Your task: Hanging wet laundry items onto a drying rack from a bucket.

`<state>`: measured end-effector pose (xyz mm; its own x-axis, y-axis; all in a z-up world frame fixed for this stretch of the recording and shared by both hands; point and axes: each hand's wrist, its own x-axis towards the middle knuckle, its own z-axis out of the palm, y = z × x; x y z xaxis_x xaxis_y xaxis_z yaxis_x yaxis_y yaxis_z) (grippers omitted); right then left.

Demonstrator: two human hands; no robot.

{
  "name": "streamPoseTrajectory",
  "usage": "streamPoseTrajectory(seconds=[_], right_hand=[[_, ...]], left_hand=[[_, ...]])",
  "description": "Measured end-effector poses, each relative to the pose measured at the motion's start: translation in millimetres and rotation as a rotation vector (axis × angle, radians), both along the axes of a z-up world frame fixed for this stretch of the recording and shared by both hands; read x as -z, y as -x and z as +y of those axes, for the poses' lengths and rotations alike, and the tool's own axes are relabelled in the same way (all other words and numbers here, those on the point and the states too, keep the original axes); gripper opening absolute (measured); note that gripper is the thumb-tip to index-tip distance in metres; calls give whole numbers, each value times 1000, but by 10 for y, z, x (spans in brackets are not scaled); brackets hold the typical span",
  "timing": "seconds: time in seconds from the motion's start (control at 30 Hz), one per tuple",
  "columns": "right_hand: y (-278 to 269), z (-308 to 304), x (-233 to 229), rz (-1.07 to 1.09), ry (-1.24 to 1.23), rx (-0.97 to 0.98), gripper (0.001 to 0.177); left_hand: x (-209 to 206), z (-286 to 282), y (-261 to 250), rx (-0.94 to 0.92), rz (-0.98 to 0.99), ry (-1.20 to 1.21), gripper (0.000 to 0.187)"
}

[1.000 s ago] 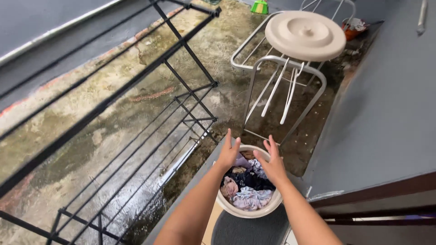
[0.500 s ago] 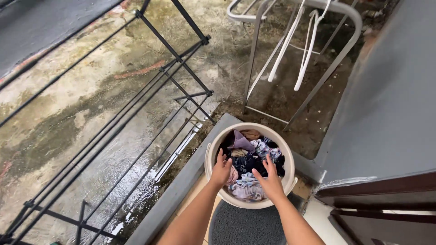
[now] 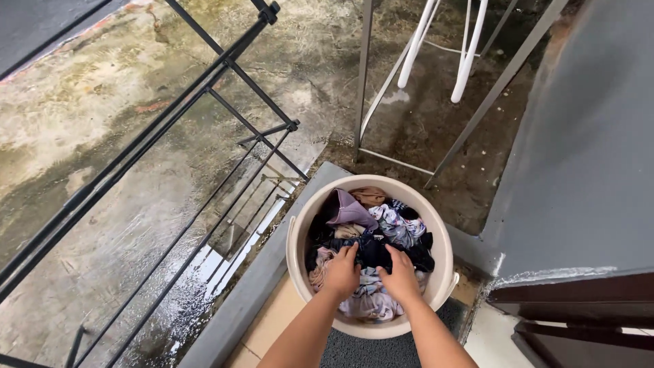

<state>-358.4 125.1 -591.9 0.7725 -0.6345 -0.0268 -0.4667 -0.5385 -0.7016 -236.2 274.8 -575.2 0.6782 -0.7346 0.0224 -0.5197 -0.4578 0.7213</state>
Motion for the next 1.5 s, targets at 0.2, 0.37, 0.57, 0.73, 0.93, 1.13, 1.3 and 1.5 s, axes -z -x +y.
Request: streamPoseTrajectory(seconds=[0.2, 0.37, 0.57, 0.73, 0.93, 1.13, 1.3, 1.5], right_hand=[[-221, 326, -971, 663, -50, -5, 67], [-142, 330, -716, 602, -4, -25, 50], [-2, -488, -549, 119, -338, 360, 54], [-57, -557, -1719, -465, -1064, 526, 39], [0, -436, -683, -22, -359, 275, 36], [49, 108, -610, -147, -1062, 583, 48], [-211, 393, -1198, -249, -1694, 817, 76], [-382, 177, -986, -539, -1659, 706, 42]], left_hand=[[34, -109, -51, -50, -56, -295, 57], [-226, -73, -100, -34, 4, -494, 33], [-336, 242, -392, -187, 297, -181, 22], [-445, 301, -470, -308, 866, 81, 19], [-835, 282, -469, -356, 894, 398, 36], [-1539, 237, -368, -514, 1249, 837, 38], [-2380, 138, -26, -537, 1522, 773, 42], [-1791, 14, 82, -522, 1351, 818, 34]])
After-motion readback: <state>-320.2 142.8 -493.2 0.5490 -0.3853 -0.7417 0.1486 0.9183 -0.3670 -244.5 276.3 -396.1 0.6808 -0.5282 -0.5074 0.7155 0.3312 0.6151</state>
